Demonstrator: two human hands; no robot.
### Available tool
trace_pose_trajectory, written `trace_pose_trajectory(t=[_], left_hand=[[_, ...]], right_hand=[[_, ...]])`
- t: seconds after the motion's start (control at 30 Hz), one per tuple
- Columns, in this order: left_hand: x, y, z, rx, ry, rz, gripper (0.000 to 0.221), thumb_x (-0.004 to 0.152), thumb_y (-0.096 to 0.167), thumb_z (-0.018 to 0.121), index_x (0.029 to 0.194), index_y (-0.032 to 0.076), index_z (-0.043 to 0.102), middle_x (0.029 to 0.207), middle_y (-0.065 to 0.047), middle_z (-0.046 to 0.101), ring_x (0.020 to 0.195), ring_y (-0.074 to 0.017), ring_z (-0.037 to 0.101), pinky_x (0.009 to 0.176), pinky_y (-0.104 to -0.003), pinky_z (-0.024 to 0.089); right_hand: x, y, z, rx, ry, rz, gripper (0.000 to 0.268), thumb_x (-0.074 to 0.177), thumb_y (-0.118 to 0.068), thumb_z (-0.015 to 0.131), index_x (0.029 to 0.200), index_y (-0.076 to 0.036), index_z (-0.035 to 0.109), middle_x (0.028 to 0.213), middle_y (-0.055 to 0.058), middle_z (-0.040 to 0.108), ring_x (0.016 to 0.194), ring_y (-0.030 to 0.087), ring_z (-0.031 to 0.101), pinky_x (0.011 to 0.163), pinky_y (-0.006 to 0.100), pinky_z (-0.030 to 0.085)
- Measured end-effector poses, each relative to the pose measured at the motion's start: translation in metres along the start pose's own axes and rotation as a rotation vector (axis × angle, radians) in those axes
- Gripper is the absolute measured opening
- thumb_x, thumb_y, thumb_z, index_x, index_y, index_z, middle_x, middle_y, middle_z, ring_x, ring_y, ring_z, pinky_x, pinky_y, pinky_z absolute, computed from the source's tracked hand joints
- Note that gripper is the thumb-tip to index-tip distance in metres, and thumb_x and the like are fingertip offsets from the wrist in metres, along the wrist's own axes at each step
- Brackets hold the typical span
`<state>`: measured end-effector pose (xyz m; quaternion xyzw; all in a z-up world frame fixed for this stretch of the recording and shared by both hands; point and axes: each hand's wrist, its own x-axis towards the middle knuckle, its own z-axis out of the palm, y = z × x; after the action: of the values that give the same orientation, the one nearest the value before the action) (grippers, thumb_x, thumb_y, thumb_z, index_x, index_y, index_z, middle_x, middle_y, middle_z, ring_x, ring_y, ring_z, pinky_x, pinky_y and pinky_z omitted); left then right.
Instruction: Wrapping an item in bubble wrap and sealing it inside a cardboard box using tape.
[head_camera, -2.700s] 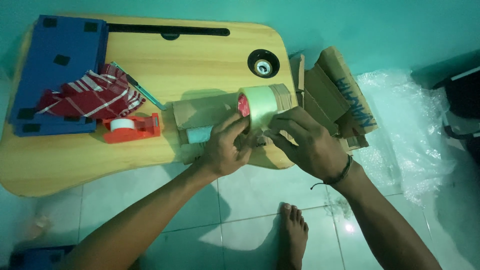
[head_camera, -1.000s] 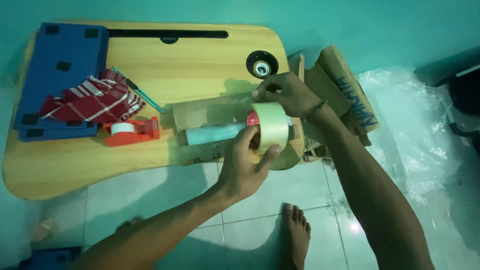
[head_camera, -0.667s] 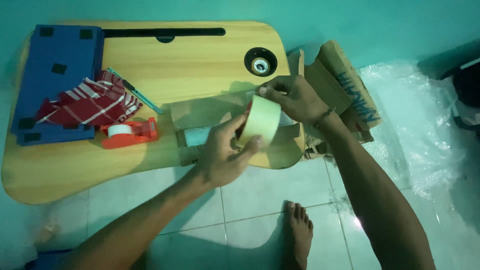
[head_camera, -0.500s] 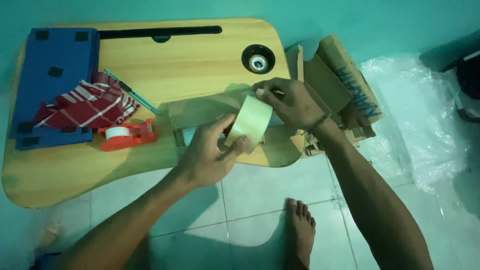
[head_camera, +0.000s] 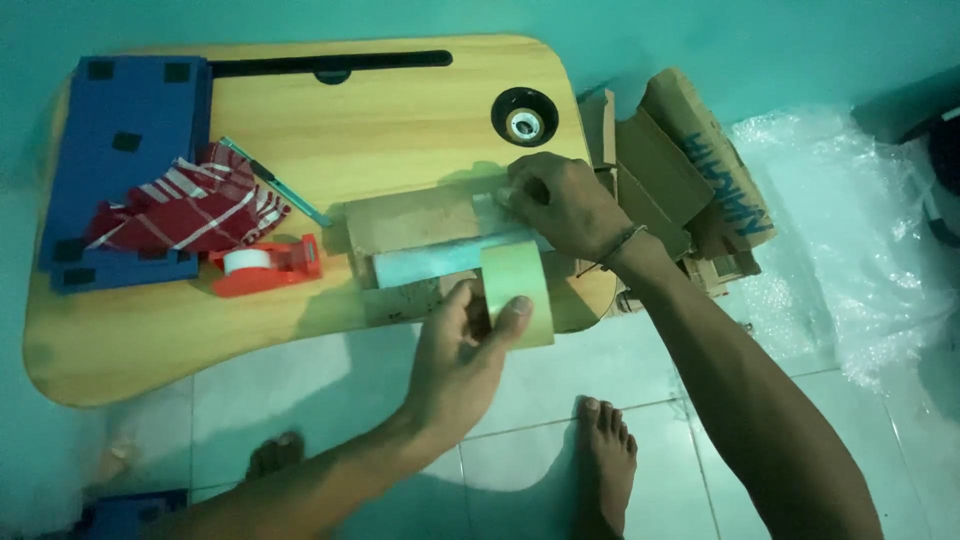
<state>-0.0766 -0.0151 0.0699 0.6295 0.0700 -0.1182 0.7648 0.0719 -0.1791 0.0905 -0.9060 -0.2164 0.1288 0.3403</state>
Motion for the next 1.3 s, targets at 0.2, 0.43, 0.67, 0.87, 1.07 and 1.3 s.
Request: trace_pose_trajectory(t=[0.2, 0.43, 0.67, 0.87, 1.07, 1.3], left_hand=[[-0.007, 0.004, 0.012, 0.027, -0.017, 0.108, 0.034, 0.094, 0.027, 0.063, 0.116, 0.001, 0.061, 0.099, -0.008, 0.070, 0.084, -0.0143, 0.062, 0.078, -0.031, 0.052], [-0.007, -0.007, 0.016, 0.043, 0.016, 0.119, 0.036, 0.095, 0.030, 0.063, 0.118, 0.002, 0.060, 0.099, -0.008, 0.069, 0.084, -0.0136, 0.060, 0.078, -0.030, 0.050], [-0.004, -0.018, 0.010, 0.079, -0.058, 0.223, 0.034, 0.097, 0.030, 0.060, 0.116, 0.002, 0.061, 0.098, -0.006, 0.064, 0.085, -0.0132, 0.055, 0.078, -0.029, 0.047], [-0.013, -0.017, 0.002, 0.311, -0.104, 0.329, 0.041, 0.099, 0.038, 0.052, 0.116, 0.002, 0.058, 0.100, -0.013, 0.075, 0.090, -0.0231, 0.074, 0.073, -0.036, 0.056], [-0.023, -0.011, 0.009, 0.235, 0.007, 0.266, 0.034, 0.098, 0.032, 0.055, 0.111, 0.002, 0.063, 0.097, -0.012, 0.080, 0.074, -0.0179, 0.068, 0.064, -0.031, 0.052], [-0.028, -0.015, 0.007, 0.112, -0.055, 0.171, 0.037, 0.099, 0.031, 0.056, 0.117, 0.000, 0.065, 0.100, -0.014, 0.076, 0.086, -0.0160, 0.066, 0.070, -0.029, 0.054]], right_hand=[[0.013, 0.022, 0.018, -0.101, 0.124, -0.063, 0.011, 0.082, -0.010, 0.075, 0.082, -0.002, 0.067, 0.079, 0.007, 0.066, 0.064, 0.018, 0.059, 0.062, 0.035, 0.049], [0.018, 0.036, 0.030, -0.166, 0.198, -0.189, 0.013, 0.078, -0.012, 0.077, 0.077, 0.000, 0.071, 0.107, 0.013, 0.072, 0.085, 0.028, 0.066, 0.074, 0.040, 0.054], [0.020, 0.041, 0.032, -0.140, 0.210, -0.183, 0.018, 0.077, -0.010, 0.079, 0.085, -0.002, 0.066, 0.091, 0.011, 0.064, 0.079, 0.026, 0.060, 0.071, 0.039, 0.050], [0.022, 0.036, 0.028, -0.251, 0.161, -0.152, 0.014, 0.079, -0.011, 0.079, 0.086, -0.003, 0.069, 0.099, 0.011, 0.063, 0.079, 0.026, 0.063, 0.072, 0.039, 0.053], [0.019, 0.032, 0.030, -0.260, 0.183, -0.181, 0.034, 0.077, -0.012, 0.077, 0.109, -0.007, 0.064, 0.109, 0.011, 0.066, 0.089, 0.033, 0.066, 0.075, 0.045, 0.053], [0.014, 0.056, 0.037, -0.581, 0.286, -0.415, 0.023, 0.092, -0.030, 0.078, 0.112, -0.020, 0.083, 0.114, 0.006, 0.065, 0.103, 0.031, 0.042, 0.097, 0.046, 0.034]])
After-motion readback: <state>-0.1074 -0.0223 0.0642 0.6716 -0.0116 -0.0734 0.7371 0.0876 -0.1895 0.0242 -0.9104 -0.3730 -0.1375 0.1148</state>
